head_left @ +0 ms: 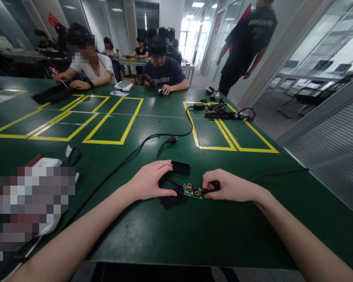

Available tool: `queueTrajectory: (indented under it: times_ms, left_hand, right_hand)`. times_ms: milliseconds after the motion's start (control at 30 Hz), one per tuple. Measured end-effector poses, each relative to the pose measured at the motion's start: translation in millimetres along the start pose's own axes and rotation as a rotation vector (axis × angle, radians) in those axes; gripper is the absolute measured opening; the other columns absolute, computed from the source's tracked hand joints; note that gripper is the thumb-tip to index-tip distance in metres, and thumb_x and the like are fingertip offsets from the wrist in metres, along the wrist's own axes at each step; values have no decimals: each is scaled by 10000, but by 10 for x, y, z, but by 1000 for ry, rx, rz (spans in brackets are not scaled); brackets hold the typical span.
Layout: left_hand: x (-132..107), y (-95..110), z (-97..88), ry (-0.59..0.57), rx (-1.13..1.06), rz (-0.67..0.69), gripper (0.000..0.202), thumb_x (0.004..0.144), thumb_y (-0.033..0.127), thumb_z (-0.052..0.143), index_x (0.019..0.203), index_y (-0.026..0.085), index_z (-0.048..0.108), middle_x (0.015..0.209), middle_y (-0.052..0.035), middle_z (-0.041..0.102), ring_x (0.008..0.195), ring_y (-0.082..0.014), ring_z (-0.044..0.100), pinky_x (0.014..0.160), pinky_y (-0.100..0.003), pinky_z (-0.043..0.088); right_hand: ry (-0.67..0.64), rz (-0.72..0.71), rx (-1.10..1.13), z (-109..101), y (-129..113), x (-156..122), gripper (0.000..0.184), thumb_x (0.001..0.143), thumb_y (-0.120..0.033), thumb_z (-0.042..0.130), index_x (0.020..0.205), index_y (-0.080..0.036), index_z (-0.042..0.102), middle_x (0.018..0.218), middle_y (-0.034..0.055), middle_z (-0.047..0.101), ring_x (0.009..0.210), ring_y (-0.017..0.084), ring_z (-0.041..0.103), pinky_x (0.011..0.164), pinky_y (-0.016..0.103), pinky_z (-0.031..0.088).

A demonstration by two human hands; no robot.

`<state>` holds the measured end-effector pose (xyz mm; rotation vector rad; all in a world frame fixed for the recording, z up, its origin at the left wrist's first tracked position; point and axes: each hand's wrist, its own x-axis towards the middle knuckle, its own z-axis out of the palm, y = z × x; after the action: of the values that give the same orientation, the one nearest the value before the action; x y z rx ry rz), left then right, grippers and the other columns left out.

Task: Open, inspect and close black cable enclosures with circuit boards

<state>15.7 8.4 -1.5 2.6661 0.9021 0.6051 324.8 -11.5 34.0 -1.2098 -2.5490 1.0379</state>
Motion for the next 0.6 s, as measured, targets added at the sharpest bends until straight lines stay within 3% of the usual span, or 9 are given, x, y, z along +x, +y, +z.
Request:
queueTrajectory:
  times_ms: [133, 267, 467, 600]
  left_hand:
    - [3, -85, 24, -6, 6, 19, 692, 770, 652, 830, 1245, 183, 650, 1422, -170, 661, 1368, -314, 606, 1124, -438, 515]
    - [17, -160, 69, 16, 39, 41, 776, 750, 683, 826, 1333, 205, 644, 1435, -164, 655, 1346, -320, 620, 1127, -449, 511]
    - [52, -143, 72, 88, 84, 79, 657, 761, 654, 839, 1201, 183, 711, 1272, -134, 734, 1204, -303, 688, 1045, -430, 553]
    - [54, -81, 39, 75, 85, 58, 534, 829, 616, 803, 1128, 182, 724, 1137, -95, 749, 1086, -267, 690, 937, -398, 577]
  right_hand:
    - [138, 49, 137, 44, 76, 67, 349, 968, -478, 612, 1040, -181, 780, 837, 40, 733, 646, 157, 622, 621, 281, 505]
    - [288, 10, 45, 96, 85, 145, 336, 986, -452, 597, 1101, -215, 806, 1057, 76, 805, 886, 240, 737, 814, 354, 580]
    - [251, -20, -73, 246, 37, 240, 280, 1012, -370, 592, 1107, -208, 799, 1087, 79, 810, 924, 241, 759, 829, 342, 568]
    - [253, -22, -169, 376, 1, 316, 243, 1022, -342, 593, 1092, -207, 782, 1024, 74, 809, 866, 225, 757, 778, 312, 536]
